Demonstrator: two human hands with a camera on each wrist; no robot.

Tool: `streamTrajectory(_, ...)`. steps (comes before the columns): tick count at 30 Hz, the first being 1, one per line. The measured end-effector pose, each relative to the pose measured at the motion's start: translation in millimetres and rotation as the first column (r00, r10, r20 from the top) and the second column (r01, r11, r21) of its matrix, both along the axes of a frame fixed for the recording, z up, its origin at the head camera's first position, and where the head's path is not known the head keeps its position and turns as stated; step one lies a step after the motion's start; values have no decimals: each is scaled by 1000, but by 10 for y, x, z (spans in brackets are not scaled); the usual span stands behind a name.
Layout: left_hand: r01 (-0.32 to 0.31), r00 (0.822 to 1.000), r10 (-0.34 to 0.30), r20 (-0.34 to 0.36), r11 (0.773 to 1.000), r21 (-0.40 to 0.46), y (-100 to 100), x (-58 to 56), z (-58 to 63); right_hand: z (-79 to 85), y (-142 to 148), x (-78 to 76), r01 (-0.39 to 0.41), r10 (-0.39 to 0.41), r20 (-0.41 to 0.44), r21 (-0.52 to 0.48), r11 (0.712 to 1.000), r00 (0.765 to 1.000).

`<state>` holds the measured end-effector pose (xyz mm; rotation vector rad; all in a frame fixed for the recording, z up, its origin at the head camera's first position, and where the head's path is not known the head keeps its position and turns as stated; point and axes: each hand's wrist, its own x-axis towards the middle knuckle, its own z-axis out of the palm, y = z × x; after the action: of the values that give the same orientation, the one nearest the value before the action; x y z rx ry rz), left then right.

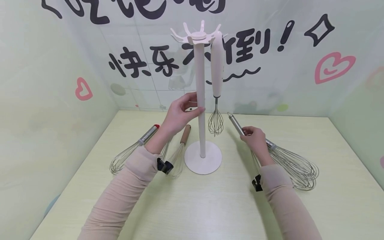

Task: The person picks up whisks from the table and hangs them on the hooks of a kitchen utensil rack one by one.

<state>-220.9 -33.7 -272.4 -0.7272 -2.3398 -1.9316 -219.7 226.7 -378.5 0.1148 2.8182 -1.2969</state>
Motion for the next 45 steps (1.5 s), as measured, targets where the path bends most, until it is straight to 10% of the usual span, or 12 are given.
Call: streamTrajectory(45,-24,999,22,29,998,52,25,-5,-4,483,-157,83,29,-74,-198,-221,975,977)
